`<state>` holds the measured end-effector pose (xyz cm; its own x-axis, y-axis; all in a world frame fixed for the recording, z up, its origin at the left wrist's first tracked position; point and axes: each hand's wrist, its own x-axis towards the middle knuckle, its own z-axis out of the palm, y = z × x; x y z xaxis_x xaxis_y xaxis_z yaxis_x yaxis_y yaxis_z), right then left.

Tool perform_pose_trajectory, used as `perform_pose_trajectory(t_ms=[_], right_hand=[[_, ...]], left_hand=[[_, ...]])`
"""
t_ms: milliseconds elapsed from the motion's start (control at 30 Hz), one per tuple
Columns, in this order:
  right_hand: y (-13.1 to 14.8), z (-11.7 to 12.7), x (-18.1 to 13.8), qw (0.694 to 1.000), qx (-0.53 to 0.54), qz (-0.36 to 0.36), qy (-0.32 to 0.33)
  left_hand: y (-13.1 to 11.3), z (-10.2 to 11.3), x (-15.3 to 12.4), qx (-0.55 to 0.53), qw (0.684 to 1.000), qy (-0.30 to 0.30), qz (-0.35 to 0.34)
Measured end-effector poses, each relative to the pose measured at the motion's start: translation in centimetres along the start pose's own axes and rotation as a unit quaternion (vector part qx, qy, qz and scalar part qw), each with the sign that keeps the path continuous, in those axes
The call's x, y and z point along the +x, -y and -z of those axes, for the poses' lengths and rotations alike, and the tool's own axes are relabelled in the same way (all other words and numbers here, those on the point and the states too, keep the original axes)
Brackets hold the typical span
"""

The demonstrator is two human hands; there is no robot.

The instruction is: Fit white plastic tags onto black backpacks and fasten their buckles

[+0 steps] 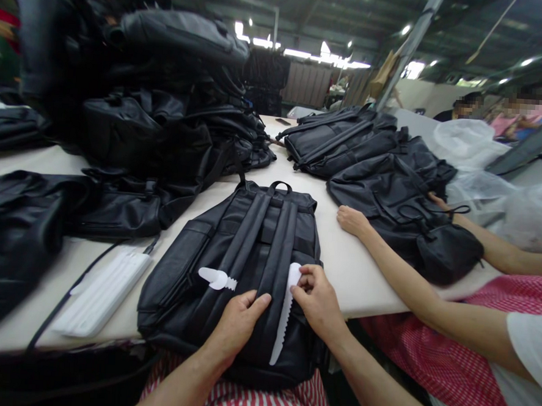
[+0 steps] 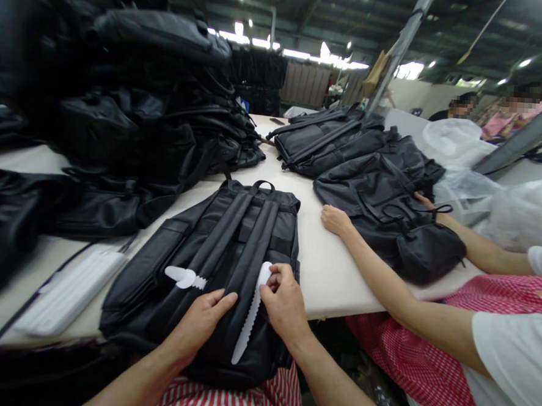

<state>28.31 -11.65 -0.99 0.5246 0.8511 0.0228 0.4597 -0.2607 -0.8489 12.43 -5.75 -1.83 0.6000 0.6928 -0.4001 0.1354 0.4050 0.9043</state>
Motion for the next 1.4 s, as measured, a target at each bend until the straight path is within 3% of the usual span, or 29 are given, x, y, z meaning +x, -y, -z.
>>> perform_pose_trajectory(t_ms=[100, 167, 267, 333, 467, 600, 833, 1067, 1267, 1400], right_hand=[[0.7, 0.8, -0.4, 0.998, -0.026, 0.049, -0.042], [1.4, 0.9, -1.1, 0.987, -0.092, 0.120, -0.056], [2.4, 0.2, -2.2, 0.945, -0.223, 0.239, -0.026], [2.7, -0.5, -2.8, 0.924, -0.266, 0.273, 0.016], [2.5, -1.2, -3.1, 0.944, -0.200, 0.255, 0.068], [1.7, -1.1, -2.4, 0.976, -0.107, 0.178, 0.066], [1.2, -1.4, -2.3, 0.981, -0.065, 0.177, 0.046], [2.0, -0.5, -0.2, 0.971, -0.138, 0.194, 0.024], [3.8, 0.4, 5.2, 0.939, -0.280, 0.192, -0.062], [4.1, 2.3, 9.6, 0.902, -0.391, 0.146, -0.109]], left_hand=[[0.2, 0.0, 0.1, 0.015, 1.000, -0.001, -0.004], [0.3, 0.1, 0.1, 0.028, 1.000, -0.004, -0.009], [0.3, 0.1, 0.0, 0.054, 0.998, -0.016, -0.021], [0.1, 0.1, -0.1, 0.058, 0.997, -0.018, -0.037], [-0.1, 0.2, -0.2, 0.040, 0.998, -0.006, -0.055], [0.0, 0.2, -0.1, 0.031, 0.999, -0.001, -0.029], [0.0, 0.1, -0.2, 0.022, 0.999, 0.000, -0.040], [0.0, 0.0, -0.3, 0.021, 1.000, -0.014, -0.014], [0.0, -0.1, -0.3, 0.004, 1.000, -0.011, -0.013], [0.1, -0.1, -0.3, 0.015, 1.000, -0.018, -0.014]])
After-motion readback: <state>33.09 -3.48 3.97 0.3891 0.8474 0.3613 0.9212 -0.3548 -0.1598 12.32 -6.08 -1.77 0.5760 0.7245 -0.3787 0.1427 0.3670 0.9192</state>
